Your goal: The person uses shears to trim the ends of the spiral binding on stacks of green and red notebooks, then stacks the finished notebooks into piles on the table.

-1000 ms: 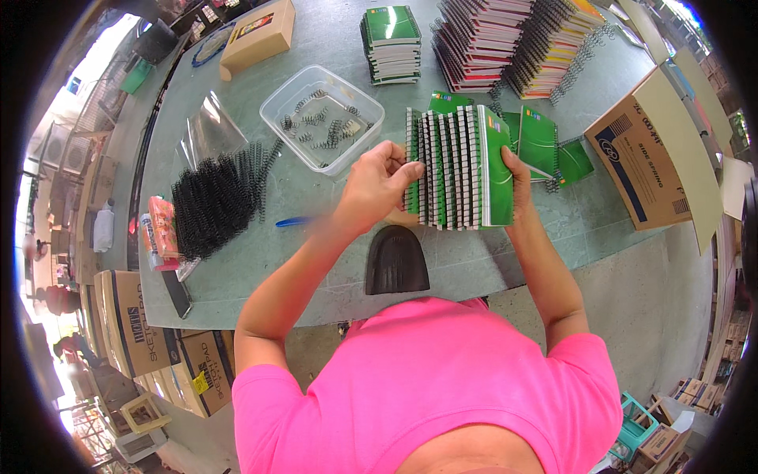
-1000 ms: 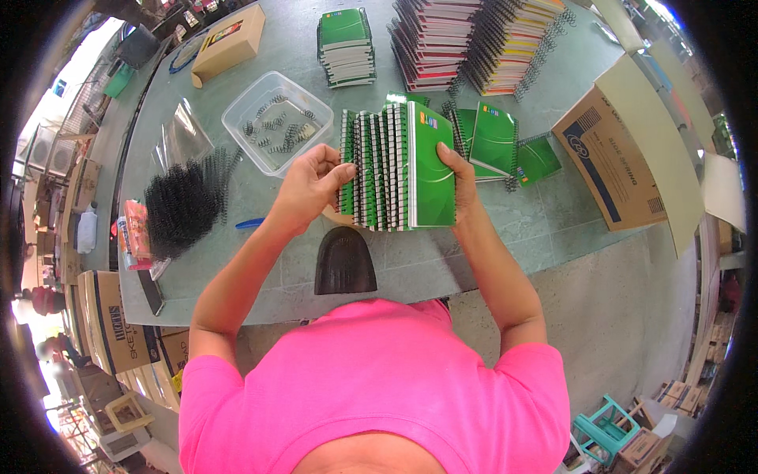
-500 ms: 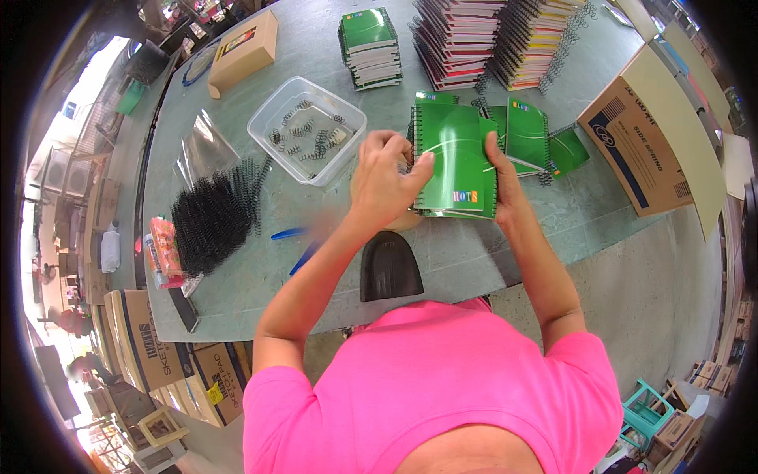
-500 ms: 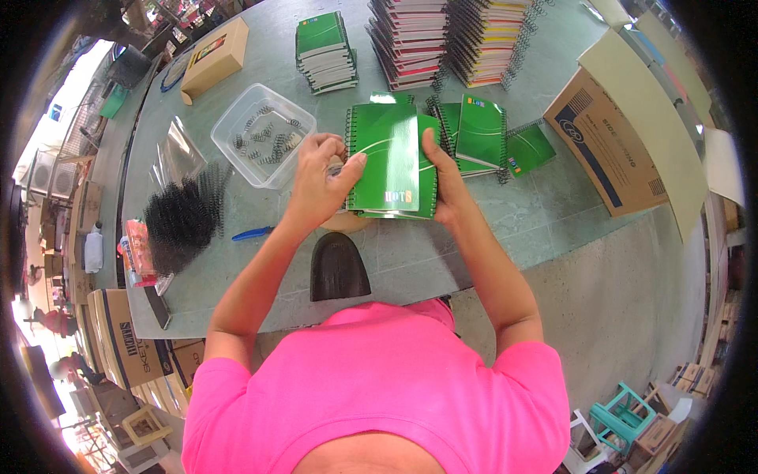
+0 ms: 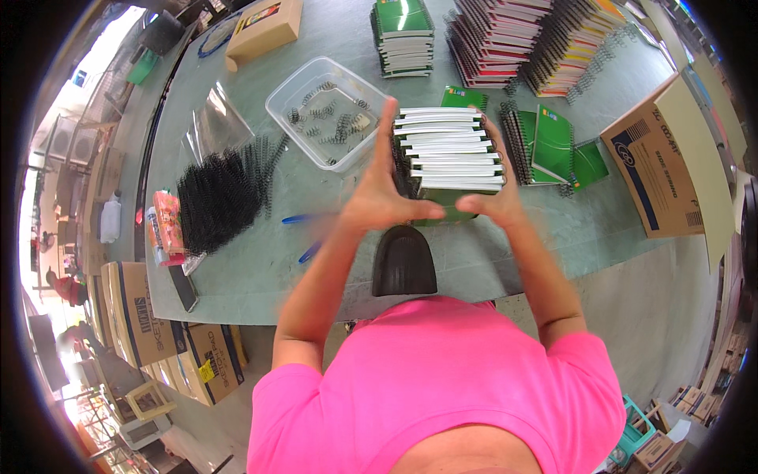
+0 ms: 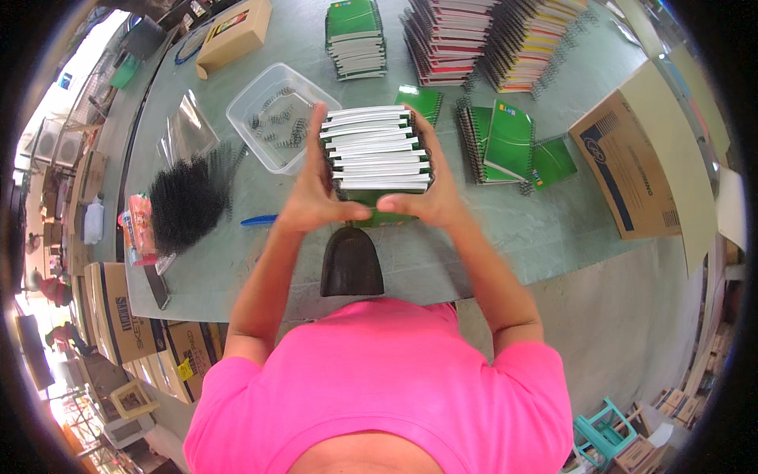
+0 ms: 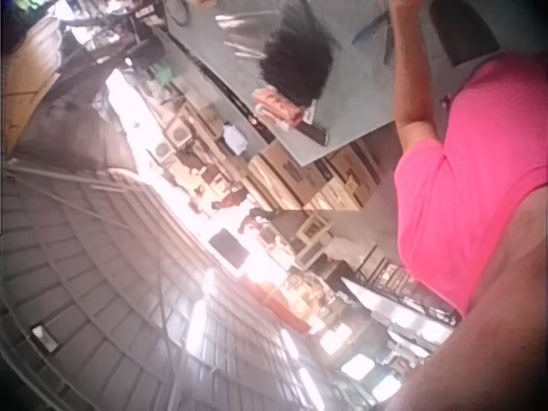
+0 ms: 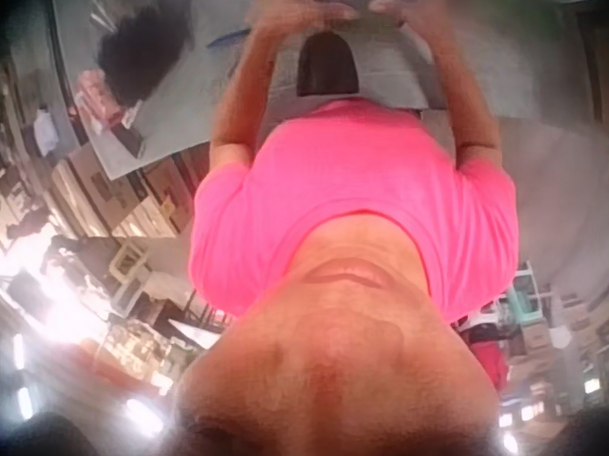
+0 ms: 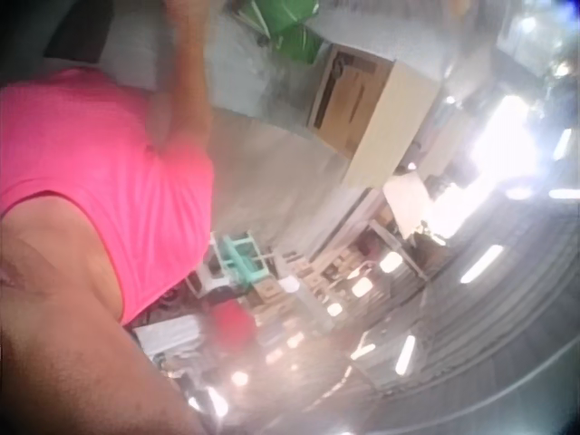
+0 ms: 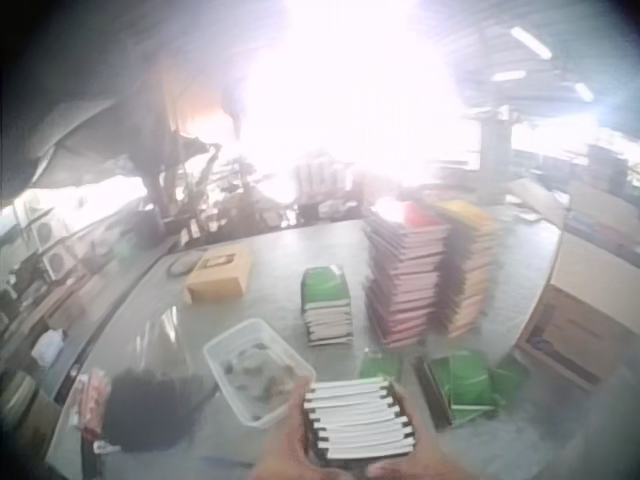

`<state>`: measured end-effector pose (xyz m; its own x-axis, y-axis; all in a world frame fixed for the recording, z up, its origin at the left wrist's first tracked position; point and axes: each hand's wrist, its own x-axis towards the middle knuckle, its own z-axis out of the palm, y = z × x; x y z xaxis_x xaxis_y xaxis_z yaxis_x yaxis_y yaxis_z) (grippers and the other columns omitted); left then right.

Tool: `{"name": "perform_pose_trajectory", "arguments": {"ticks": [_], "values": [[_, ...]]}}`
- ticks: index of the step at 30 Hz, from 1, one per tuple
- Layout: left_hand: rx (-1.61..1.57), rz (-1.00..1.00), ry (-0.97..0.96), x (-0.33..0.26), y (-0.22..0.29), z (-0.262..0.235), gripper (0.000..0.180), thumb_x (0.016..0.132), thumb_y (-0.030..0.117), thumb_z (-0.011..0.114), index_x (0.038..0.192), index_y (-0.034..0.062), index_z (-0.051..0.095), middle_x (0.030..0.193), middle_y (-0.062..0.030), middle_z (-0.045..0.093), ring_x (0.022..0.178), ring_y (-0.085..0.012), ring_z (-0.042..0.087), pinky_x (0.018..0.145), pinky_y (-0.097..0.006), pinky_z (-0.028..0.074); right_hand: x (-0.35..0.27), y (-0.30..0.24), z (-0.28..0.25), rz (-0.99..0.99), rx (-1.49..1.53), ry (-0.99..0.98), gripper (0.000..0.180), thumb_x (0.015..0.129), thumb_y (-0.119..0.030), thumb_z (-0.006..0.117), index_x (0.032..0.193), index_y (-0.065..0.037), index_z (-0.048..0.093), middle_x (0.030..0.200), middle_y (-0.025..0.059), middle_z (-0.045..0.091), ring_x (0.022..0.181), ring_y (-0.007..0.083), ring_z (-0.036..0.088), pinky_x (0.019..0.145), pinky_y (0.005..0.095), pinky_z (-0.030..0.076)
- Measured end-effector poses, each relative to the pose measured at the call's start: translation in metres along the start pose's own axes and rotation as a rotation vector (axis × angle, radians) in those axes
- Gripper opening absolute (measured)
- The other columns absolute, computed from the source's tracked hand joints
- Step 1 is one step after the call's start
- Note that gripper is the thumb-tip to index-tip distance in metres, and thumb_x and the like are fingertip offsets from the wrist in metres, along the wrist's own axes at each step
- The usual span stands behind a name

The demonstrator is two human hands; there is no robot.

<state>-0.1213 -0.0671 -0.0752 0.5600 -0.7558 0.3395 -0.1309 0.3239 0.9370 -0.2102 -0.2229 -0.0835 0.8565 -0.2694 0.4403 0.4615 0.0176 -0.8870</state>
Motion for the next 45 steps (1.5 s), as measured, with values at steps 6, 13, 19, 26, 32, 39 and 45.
{"name": "perform_pose_trajectory", "arguments": {"ticks": [6, 13, 19, 26, 32, 39, 45], "values": [[-0.010, 0.014, -0.051, -0.006, -0.014, -0.008, 0.132, 0.044, 0.023, 0.088, 0.139, 0.0073, -0.002, 0.135, -0.0132, 0.024, 0.126, -0.0237, 0.025, 0.104, -0.035, 0.019, -0.009, 0.011, 0.002, -0.001, -0.072, 0.031, 0.122, 0.047, -0.037, 0.085, 0.135, 0.002, 0.011, 0.127, 0.0161, 0.035, 0.118, 0.0250, 0.036, 0.099, 0.0359, 0.028], [-0.047, -0.069, 0.133, -0.017, -0.030, 0.013, 0.132, 0.043, 0.036, 0.087, 0.137, 0.0026, 0.001, 0.133, -0.0161, 0.026, 0.125, -0.0260, 0.027, 0.103, -0.038, 0.021, -0.028, 0.034, 0.006, 0.019, 0.042, 0.107, 0.122, 0.049, -0.035, 0.084, 0.135, 0.001, 0.005, 0.132, 0.0175, 0.028, 0.122, 0.0275, 0.031, 0.102, 0.0378, 0.024], [0.255, 0.307, 0.196, -0.023, -0.053, 0.011, 0.121, 0.051, 0.050, 0.080, 0.132, -0.0071, 0.010, 0.128, -0.0192, 0.031, 0.118, -0.0297, 0.037, 0.099, -0.040, 0.028, -0.026, 0.033, 0.007, -0.223, -0.080, 0.125, 0.107, 0.052, -0.037, 0.082, 0.128, 0.000, 0.016, 0.124, 0.0159, 0.033, 0.116, 0.0265, 0.035, 0.098, 0.0378, 0.028], [0.478, 0.386, 0.122, -0.015, -0.043, -0.003, 0.118, 0.053, 0.049, 0.079, 0.131, -0.0087, 0.012, 0.123, -0.0195, 0.040, 0.114, -0.0289, 0.042, 0.097, -0.039, 0.031, -0.013, 0.028, -0.015, -0.232, -0.371, -0.246, 0.127, 0.044, -0.042, 0.086, 0.132, 0.004, 0.007, 0.129, 0.0177, 0.030, 0.118, 0.0290, 0.036, 0.100, 0.0388, 0.026], [0.146, 0.097, 0.292, 0.015, -0.022, 0.003, 0.100, 0.058, 0.048, 0.076, 0.127, -0.0052, 0.027, 0.116, -0.0182, 0.047, 0.107, -0.0285, 0.048, 0.093, -0.038, 0.035, 0.004, 0.036, -0.013, 0.107, -0.223, -0.073, 0.123, 0.045, -0.047, 0.084, 0.134, 0.002, 0.013, 0.129, 0.0171, 0.037, 0.121, 0.0269, 0.036, 0.100, 0.0379, 0.028], [-0.115, -0.314, 0.332, 0.206, 0.036, -0.091, 0.063, 0.081, 0.058, 0.046, 0.114, 0.0047, 0.050, 0.106, -0.0101, 0.056, 0.095, -0.0204, 0.055, 0.081, -0.033, 0.045, 0.222, -0.015, -0.005, 0.553, -0.183, -0.071, 0.073, 0.073, -0.065, 0.050, 0.120, -0.009, 0.046, 0.110, 0.0085, 0.054, 0.098, 0.0184, 0.051, 0.082, 0.0384, 0.039], [-0.014, -0.362, 0.398, 0.246, 0.001, -0.124, 0.068, 0.083, 0.063, 0.033, 0.119, 0.0066, 0.047, 0.108, -0.0103, 0.055, 0.100, -0.0217, 0.053, 0.082, -0.033, 0.045, 0.284, 0.048, -0.023, 0.634, -0.136, 0.079, 0.058, 0.073, -0.060, 0.055, 0.104, -0.010, 0.056, 0.098, 0.0070, 0.058, 0.091, 0.0211, 0.053, 0.079, 0.0404, 0.041]]}}
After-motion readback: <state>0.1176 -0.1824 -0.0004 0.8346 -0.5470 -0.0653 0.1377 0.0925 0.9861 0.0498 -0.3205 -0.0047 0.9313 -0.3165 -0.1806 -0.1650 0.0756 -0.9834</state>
